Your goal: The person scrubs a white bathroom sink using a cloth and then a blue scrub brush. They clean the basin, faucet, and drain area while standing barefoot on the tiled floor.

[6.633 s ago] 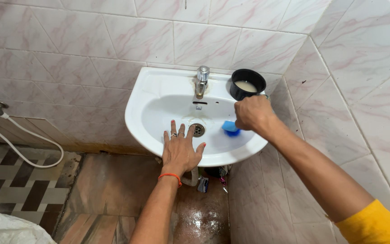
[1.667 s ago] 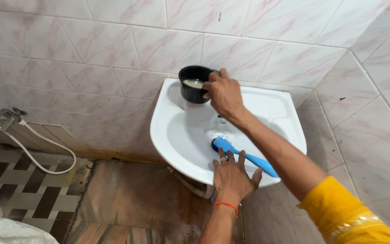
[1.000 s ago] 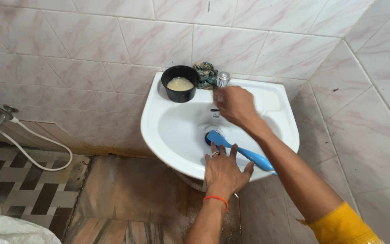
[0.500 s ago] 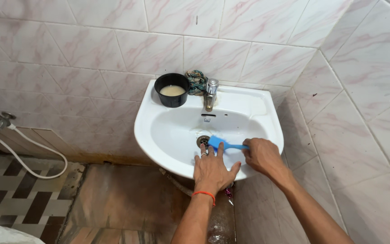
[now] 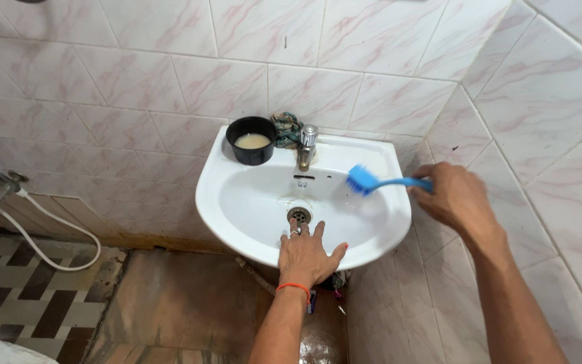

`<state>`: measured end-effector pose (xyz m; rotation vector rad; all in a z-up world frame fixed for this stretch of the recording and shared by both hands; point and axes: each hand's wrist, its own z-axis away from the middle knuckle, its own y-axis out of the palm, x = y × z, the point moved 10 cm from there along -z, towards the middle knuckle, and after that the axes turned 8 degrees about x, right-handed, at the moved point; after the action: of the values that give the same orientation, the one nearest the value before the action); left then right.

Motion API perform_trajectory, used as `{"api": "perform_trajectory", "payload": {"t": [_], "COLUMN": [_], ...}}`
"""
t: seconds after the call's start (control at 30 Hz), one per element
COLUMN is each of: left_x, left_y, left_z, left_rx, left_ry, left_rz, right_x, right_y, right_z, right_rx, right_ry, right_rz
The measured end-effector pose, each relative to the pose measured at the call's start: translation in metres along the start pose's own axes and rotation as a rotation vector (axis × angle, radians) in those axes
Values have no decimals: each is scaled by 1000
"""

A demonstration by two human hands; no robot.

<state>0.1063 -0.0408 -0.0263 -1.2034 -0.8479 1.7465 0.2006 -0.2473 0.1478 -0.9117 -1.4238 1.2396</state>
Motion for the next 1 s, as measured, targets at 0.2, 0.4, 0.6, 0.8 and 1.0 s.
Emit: {"api": "perform_trajectory", "payload": {"t": [0.2, 0.4, 0.6, 0.8, 1.0], "left_x": [-2, -9, -18, -72, -80], "left_y": [-3, -6, 0, 23, 28], "left_z": [1, 6, 0, -17, -28], "left_rx": [11, 74, 46, -116, -10], "left_ry": [-3, -18, 90, 343, 294], "left_rz": [-22, -57, -155, -144, -65], "right_x": [-12, -30, -47, -39, -33], "right_y": [-15, 36, 28, 28, 24], "right_z": [-14, -57, -89, -97, -102], "right_rx": [-122, -182, -125, -10, -102], "right_ry": [43, -23, -45, 39, 12], "right_rz": [32, -11, 49, 140, 82]}}
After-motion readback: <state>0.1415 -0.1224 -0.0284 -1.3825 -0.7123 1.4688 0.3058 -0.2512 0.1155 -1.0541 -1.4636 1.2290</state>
